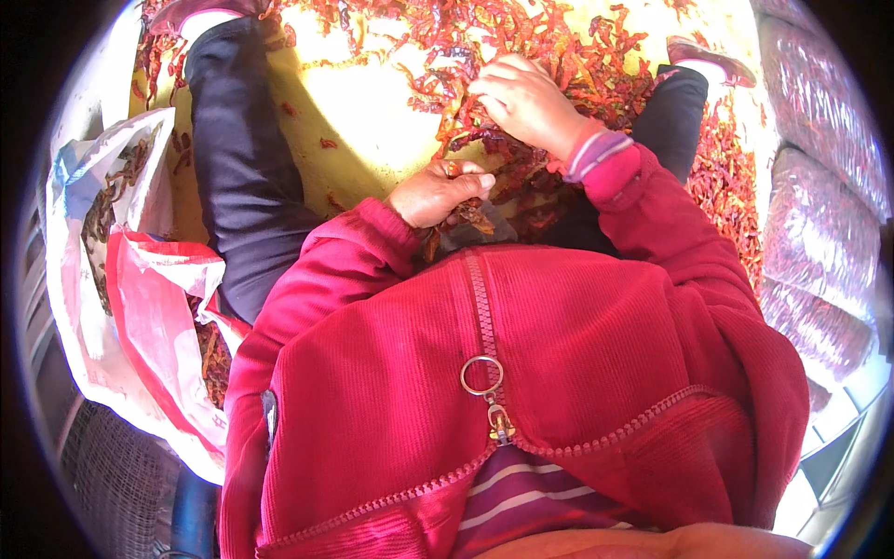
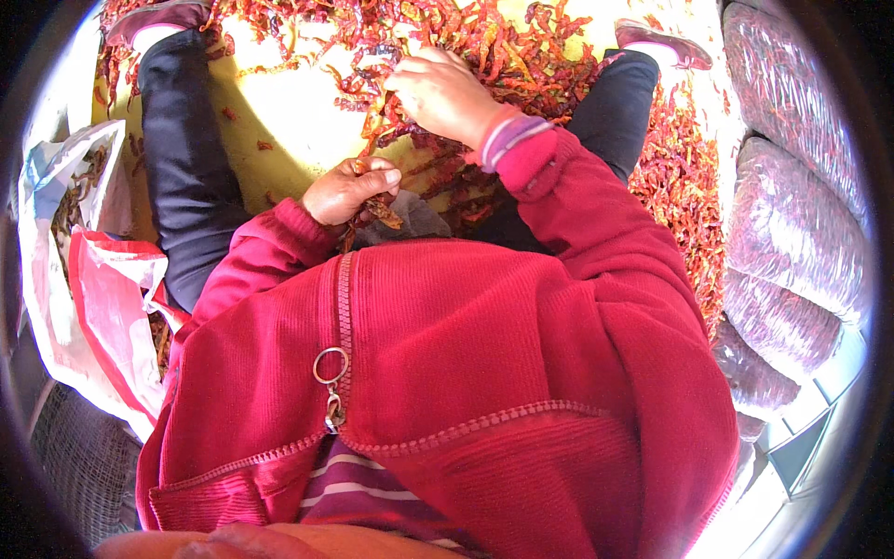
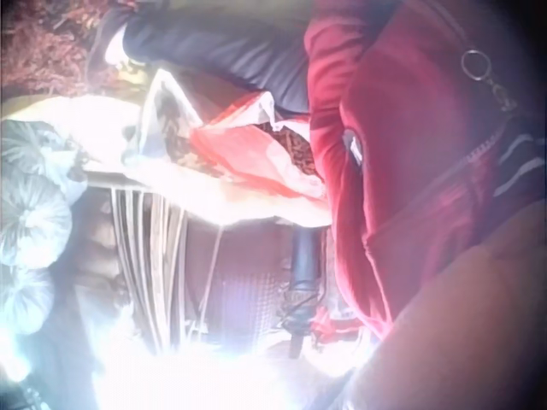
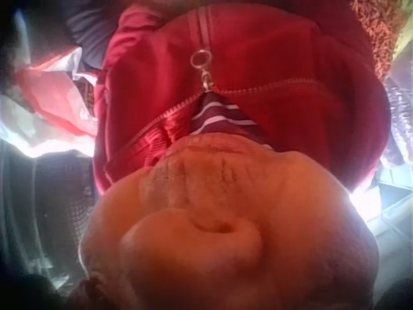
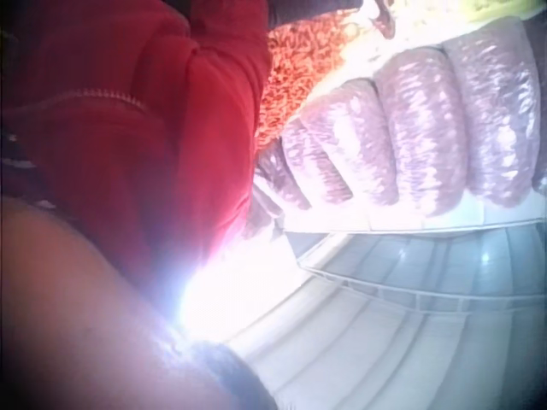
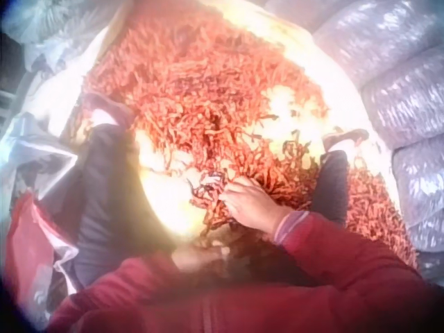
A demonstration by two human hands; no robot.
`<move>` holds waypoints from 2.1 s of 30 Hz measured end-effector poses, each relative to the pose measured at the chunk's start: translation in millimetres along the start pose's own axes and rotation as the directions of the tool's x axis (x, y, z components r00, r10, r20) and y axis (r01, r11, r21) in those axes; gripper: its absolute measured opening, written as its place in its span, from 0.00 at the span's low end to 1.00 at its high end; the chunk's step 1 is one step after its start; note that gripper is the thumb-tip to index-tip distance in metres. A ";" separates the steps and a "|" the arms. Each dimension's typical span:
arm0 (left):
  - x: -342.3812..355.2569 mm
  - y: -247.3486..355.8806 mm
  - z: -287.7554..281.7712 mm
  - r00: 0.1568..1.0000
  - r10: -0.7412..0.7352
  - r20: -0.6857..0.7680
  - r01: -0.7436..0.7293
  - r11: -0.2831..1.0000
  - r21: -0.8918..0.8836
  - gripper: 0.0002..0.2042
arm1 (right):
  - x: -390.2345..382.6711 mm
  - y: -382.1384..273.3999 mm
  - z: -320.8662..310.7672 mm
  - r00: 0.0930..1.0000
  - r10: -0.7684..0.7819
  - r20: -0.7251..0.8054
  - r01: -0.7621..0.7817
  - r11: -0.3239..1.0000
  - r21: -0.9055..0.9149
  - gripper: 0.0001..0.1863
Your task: The person sits cross-legged on a large yellow tarp covered with dried red chilies. They repeatedly pick up individual chilies, remove the stems with their hands, and place the de-stemmed chilies into a white sack to their left.
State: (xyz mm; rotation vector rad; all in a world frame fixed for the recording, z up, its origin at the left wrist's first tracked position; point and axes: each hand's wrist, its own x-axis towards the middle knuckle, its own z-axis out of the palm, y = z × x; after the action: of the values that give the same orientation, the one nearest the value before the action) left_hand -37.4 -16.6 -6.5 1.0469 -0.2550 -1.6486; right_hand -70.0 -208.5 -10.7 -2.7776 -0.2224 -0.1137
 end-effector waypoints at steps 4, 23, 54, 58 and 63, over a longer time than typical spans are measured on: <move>2.7 0.0 -5.2 1.000 0.014 0.005 -0.014 1.000 -0.004 0.09 | 17.7 1.8 18.9 0.989 0.043 0.140 -0.021 0.988 -0.155 0.11; 7.4 1.1 -14.6 0.938 0.148 -0.314 -0.219 0.954 -0.204 0.04 | -0.1 -42.5 -26.5 0.866 0.201 0.458 -0.387 0.850 0.357 0.07; 2.3 15.7 -25.8 0.960 0.207 -0.189 -0.272 0.849 -0.453 0.06 | 93.2 -18.0 6.9 0.636 0.589 0.499 -0.769 0.536 0.348 0.10; 4.5 18.5 -25.1 0.966 0.131 -0.224 -0.228 0.843 -0.487 0.06 | 81.0 20.2 41.0 0.760 0.489 0.428 -0.642 0.460 0.614 0.06; 4.4 15.6 -23.1 0.952 0.162 -0.261 -0.275 0.826 -0.492 0.07 | 58.2 18.1 23.2 0.829 0.432 0.355 -0.548 0.499 0.671 0.08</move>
State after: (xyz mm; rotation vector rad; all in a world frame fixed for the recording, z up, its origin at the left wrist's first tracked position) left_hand -9.8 -18.3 -12.2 0.7262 0.2058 -1.2779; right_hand -8.5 -209.0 -32.3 -1.8824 0.4285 0.2746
